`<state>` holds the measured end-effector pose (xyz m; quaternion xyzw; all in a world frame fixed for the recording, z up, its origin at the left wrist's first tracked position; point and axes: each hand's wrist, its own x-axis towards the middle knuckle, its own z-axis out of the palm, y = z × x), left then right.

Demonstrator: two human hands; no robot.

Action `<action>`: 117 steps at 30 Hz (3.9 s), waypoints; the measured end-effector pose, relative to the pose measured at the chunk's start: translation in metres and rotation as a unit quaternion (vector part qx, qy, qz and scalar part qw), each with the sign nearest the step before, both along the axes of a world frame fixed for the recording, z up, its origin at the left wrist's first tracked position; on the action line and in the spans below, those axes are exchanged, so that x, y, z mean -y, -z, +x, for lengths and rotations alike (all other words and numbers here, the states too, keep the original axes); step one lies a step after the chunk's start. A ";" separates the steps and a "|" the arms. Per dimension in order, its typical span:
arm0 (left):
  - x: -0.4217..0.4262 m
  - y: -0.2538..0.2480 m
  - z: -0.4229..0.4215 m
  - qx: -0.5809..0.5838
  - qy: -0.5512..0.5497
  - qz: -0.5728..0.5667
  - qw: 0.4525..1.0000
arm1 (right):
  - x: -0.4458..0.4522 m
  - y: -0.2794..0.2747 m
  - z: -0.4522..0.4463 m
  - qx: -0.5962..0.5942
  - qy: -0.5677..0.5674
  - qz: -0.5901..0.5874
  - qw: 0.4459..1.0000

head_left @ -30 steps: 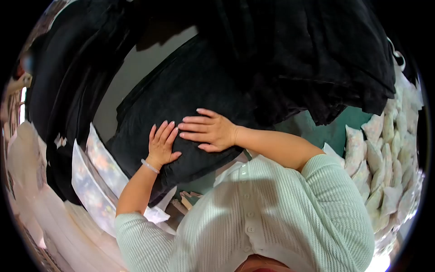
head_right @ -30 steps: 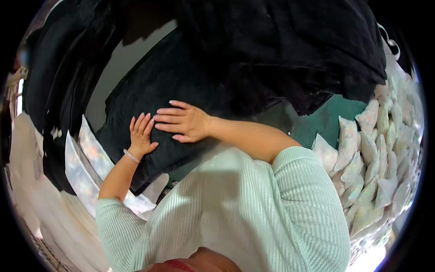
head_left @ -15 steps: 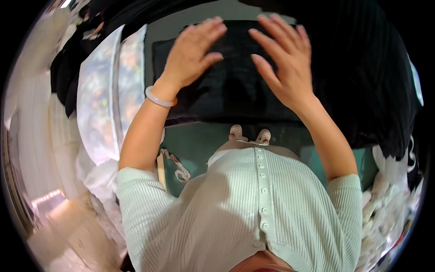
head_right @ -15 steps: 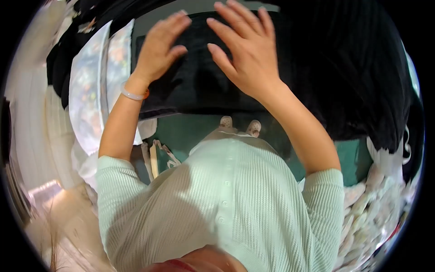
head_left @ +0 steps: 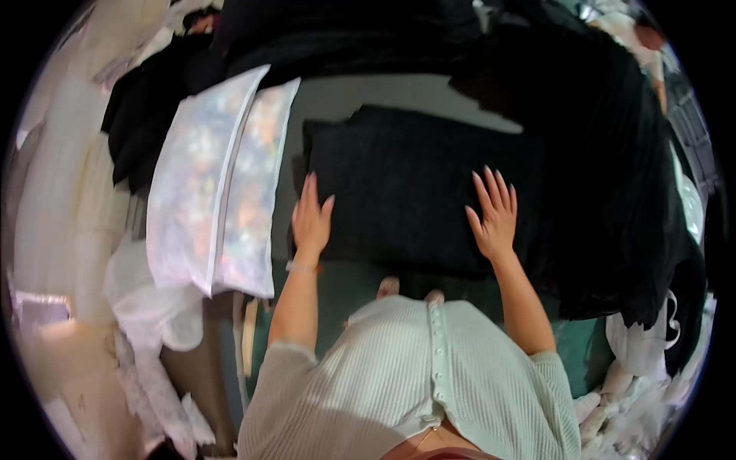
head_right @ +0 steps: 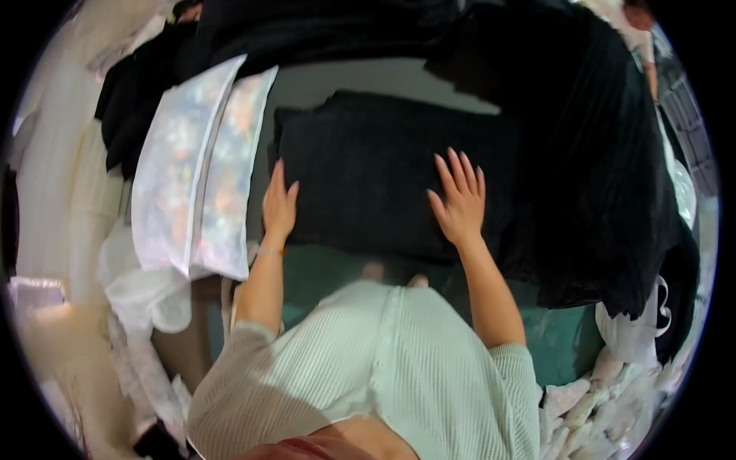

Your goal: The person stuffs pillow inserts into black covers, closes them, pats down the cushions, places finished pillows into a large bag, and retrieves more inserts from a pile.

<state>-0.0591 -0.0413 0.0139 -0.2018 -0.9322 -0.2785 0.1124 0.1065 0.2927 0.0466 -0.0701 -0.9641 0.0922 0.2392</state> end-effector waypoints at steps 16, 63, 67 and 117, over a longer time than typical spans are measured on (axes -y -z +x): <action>0.073 -0.012 0.009 0.214 -0.029 0.435 0.874 | -0.018 0.008 0.124 0.035 0.119 -0.742 0.658; -0.972 0.005 0.761 0.515 0.542 0.245 0.618 | -0.415 -0.014 1.028 -0.775 0.449 -0.324 0.306; -1.003 0.028 0.750 0.497 0.500 0.214 0.677 | -0.561 -0.023 1.116 -0.800 0.345 -0.355 0.337; -0.437 -0.277 0.906 -0.173 0.361 0.588 0.703 | -0.503 0.163 0.601 0.567 -0.210 -0.423 0.675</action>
